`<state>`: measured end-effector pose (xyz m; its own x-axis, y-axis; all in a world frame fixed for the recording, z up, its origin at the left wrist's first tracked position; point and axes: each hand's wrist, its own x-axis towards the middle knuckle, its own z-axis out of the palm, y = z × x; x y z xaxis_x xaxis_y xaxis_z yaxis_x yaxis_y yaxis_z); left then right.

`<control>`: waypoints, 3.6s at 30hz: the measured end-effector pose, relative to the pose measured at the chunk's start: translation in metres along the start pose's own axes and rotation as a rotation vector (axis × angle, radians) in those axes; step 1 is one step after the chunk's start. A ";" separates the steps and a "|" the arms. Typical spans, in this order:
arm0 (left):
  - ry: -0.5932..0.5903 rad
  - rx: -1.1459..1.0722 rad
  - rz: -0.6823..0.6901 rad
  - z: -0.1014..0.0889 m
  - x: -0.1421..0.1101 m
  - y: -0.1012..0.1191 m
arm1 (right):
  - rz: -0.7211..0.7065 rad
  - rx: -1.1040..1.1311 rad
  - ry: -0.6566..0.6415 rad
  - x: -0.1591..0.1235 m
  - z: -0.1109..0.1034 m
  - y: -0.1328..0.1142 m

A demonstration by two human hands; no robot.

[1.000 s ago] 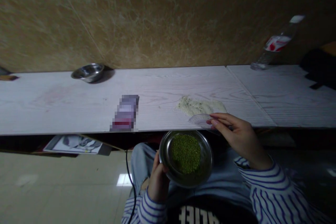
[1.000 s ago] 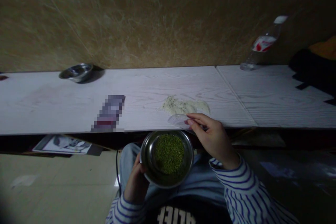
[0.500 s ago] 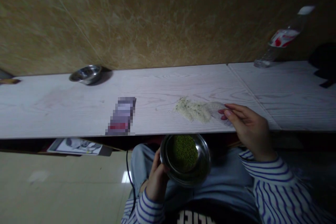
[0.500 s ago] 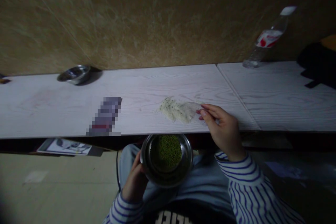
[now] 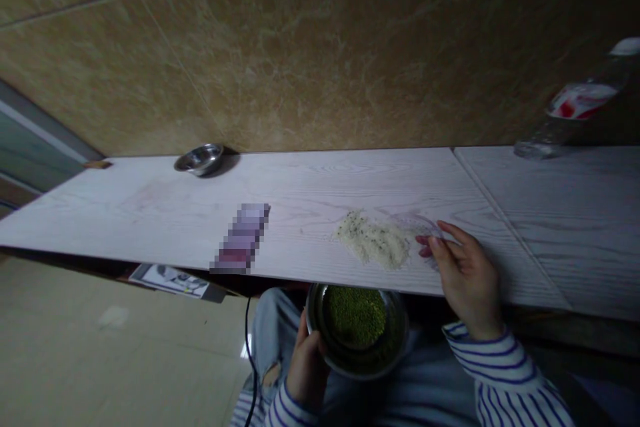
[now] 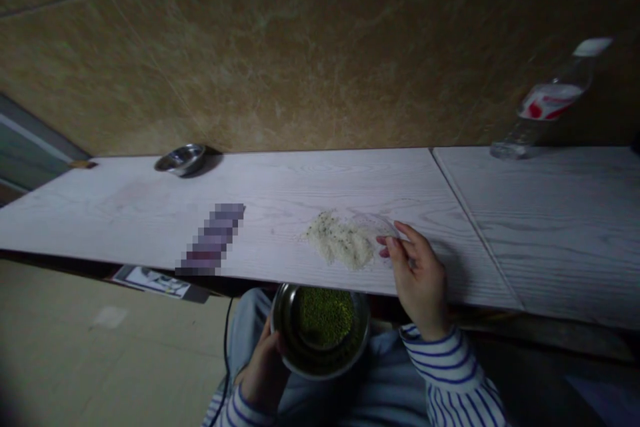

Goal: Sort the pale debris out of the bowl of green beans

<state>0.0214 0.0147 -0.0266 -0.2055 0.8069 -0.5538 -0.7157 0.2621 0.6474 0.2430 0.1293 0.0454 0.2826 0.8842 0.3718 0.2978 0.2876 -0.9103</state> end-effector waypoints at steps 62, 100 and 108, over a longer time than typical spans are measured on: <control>-0.077 0.041 -0.128 0.023 0.005 0.018 | 0.142 -0.368 -0.208 0.008 -0.022 -0.012; -0.096 -0.013 -0.115 0.023 0.000 0.027 | 0.131 -0.281 -0.406 0.032 0.029 -0.015; -0.122 -0.028 -0.113 0.019 0.002 0.025 | 0.105 -0.259 -0.459 0.026 0.049 -0.019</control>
<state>0.0165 0.0329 -0.0016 -0.0414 0.8317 -0.5537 -0.7486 0.3412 0.5685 0.2001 0.1644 0.0635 -0.0878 0.9900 0.1103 0.5213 0.1400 -0.8418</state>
